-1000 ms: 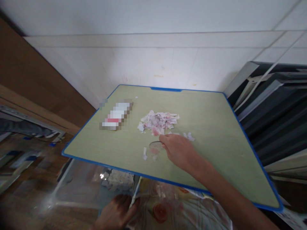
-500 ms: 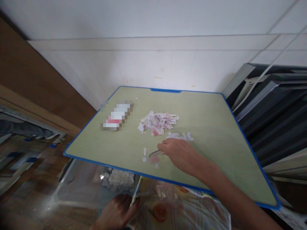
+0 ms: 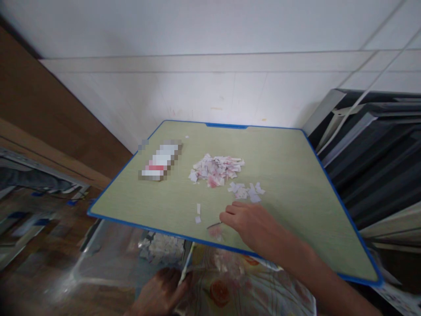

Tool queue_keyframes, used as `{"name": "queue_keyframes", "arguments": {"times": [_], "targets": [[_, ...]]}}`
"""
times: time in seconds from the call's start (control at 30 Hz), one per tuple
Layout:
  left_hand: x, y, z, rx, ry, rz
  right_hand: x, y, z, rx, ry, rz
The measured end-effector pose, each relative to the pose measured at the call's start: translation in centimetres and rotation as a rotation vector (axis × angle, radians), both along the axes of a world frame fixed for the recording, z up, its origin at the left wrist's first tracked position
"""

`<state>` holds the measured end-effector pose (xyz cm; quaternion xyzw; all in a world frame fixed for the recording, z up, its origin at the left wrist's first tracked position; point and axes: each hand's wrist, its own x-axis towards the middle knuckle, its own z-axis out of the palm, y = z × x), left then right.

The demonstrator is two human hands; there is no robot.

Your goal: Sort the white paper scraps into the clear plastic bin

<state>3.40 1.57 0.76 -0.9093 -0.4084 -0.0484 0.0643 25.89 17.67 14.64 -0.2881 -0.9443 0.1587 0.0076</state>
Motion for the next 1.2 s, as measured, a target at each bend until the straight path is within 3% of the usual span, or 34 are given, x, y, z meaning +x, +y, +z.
{"name": "queue_keyframes", "arguments": {"times": [0.23, 0.37, 0.53, 0.67, 0.9, 1.03, 1.2], "targets": [[0.0, 0.2, 0.2, 0.017, -0.005, 0.0, 0.2, -1.4, -0.6, 0.13, -0.022, -0.016], [0.0, 0.3, 0.3, 0.029, -0.022, -0.004, 1.6, -1.0, -0.4, 0.18, 0.022, -0.18], [0.0, 0.2, 0.2, 0.029, -0.014, -0.007, 5.6, 0.1, -0.4, 0.051, 0.06, -0.442], [-0.1, 0.2, 0.0, 0.018, -0.014, -0.011, 7.1, 0.5, -1.0, -0.087, 0.028, -0.511], [-0.3, 0.1, 0.0, -0.014, -0.011, -0.013, 4.3, 1.3, -1.7, -0.07, 0.009, -0.551], [-0.2, 0.1, 0.3, -0.008, -0.026, -0.015, 2.6, 3.0, -2.0, -0.021, 0.009, -0.575], [-0.1, 0.2, 0.6, 0.02, -0.026, -0.014, 1.2, 5.2, -2.3, -0.067, 0.006, -0.527]]}}
